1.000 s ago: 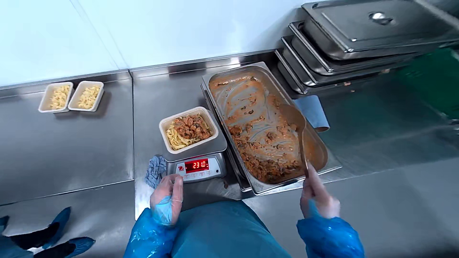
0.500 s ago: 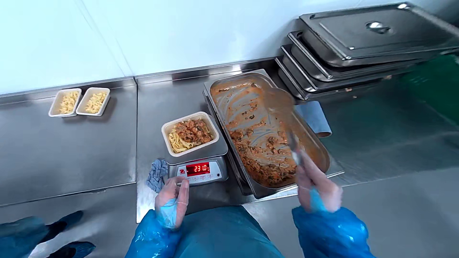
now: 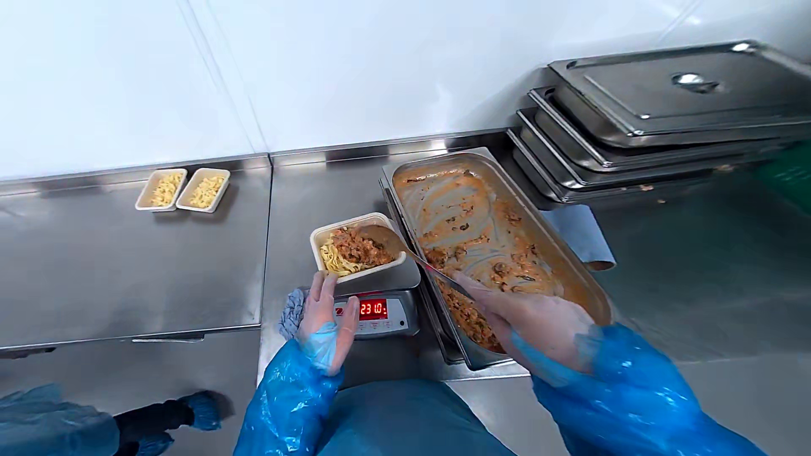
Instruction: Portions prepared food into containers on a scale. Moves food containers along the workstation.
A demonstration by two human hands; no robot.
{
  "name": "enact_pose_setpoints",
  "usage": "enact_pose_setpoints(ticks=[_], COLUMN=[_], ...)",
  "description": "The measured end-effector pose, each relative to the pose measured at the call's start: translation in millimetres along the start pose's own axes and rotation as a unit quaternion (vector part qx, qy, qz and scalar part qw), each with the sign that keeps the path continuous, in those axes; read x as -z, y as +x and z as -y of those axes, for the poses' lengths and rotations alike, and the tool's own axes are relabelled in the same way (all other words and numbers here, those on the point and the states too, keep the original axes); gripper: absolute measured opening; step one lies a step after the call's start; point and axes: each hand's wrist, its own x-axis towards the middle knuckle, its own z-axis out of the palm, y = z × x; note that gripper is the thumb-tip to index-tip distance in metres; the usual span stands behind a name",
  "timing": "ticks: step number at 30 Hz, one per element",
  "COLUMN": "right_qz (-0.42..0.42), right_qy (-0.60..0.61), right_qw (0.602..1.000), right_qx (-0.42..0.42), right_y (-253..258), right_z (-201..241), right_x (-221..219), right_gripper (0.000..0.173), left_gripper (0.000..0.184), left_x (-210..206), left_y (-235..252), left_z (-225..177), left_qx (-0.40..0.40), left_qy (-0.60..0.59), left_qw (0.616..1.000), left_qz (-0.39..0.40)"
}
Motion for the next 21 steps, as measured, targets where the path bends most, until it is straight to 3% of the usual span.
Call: enact_pose_setpoints(ticks=[2,7,10,12,16,21], right_qz=[0.008,0.168,0.165,0.168,0.173,0.164], right_qy=[0.012,0.136,0.393,0.497,0.505,0.660], right_qw=[1.000,0.974,0.895,0.837,0.832,0.714], right_qx=[0.000,-0.067,-0.132,-0.155,-0.151,-0.167], right_y=[-2.0,23.6,30.4,28.9,20.8,15.4], right_z=[0.4,18.9,15.4,9.9,5.0,-3.8], right_x=[-1.7,-3.2,-9.1,-8.8,-11.0,-18.0], right_gripper=[0.045,0.048,0.044,0.043,0.044,0.045], left_gripper=[0.061,0.063,0.064,0.064,0.064,0.063], left_x=[-3.9,-10.5,-8.0,-5.0,-4.1,-2.9], left_y=[-2.2,-3.4,-5.5,-6.5,-10.3,-11.9], left_z=[-1.5,-5.8,-6.9,-5.1,-2.9,-2.4], left_qx=[-0.009,-0.010,0.001,0.003,0.000,0.008], left_qy=[-0.013,-0.065,-0.076,-0.091,-0.111,-0.119], left_qw=[1.000,0.998,0.997,0.996,0.994,0.993], left_qz=[-0.010,-0.025,-0.016,-0.012,-0.014,-0.015])
